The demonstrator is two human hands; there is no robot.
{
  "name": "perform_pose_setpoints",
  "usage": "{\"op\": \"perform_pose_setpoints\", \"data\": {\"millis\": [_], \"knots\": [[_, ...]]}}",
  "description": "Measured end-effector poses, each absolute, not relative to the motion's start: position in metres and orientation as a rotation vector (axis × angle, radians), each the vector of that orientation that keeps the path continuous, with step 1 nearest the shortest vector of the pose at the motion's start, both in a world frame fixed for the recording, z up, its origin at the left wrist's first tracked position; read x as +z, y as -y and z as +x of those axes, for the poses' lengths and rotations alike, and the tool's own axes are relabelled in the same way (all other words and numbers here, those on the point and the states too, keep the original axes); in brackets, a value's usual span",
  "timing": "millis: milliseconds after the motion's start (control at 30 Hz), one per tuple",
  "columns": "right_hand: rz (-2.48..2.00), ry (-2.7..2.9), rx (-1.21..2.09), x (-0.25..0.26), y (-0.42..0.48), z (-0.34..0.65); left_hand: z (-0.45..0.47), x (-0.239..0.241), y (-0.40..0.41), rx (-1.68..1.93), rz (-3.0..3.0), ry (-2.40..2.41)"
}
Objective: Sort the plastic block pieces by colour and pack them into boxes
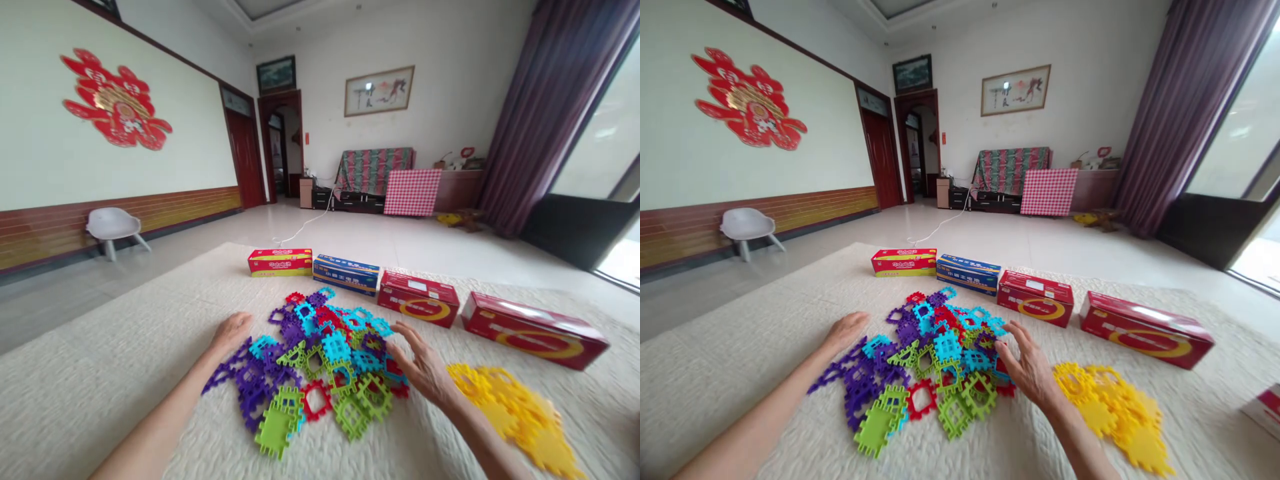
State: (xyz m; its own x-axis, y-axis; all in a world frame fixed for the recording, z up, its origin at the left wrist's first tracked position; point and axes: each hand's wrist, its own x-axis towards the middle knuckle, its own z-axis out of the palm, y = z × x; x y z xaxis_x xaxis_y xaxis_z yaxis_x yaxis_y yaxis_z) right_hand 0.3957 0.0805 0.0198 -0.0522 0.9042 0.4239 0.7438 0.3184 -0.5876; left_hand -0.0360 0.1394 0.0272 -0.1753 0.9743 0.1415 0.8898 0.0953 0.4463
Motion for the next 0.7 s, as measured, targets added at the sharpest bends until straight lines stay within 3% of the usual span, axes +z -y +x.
{"op": "perform_pose_setpoints", "data": {"millis": [200,467,600,700], "knots": [[-1.700,1.732,0.376,0.007,-0.123,0.369,-0.006,-0.004,-0.131,0.844,1.955,-1.989],[-1.610,1.559,0.517,0.017,-0.116,0.382,0.047,0.021,-0.132,0.827,2.077,-1.714],[-1.563,1.418,0.514,0.014,-0.113,0.384,0.064,0.040,-0.179,0.852,2.280,-1.871],[-1.554,1.406,0.497,0.011,-0.112,0.385,0.097,0.043,-0.232,0.741,2.398,-1.687]]}}
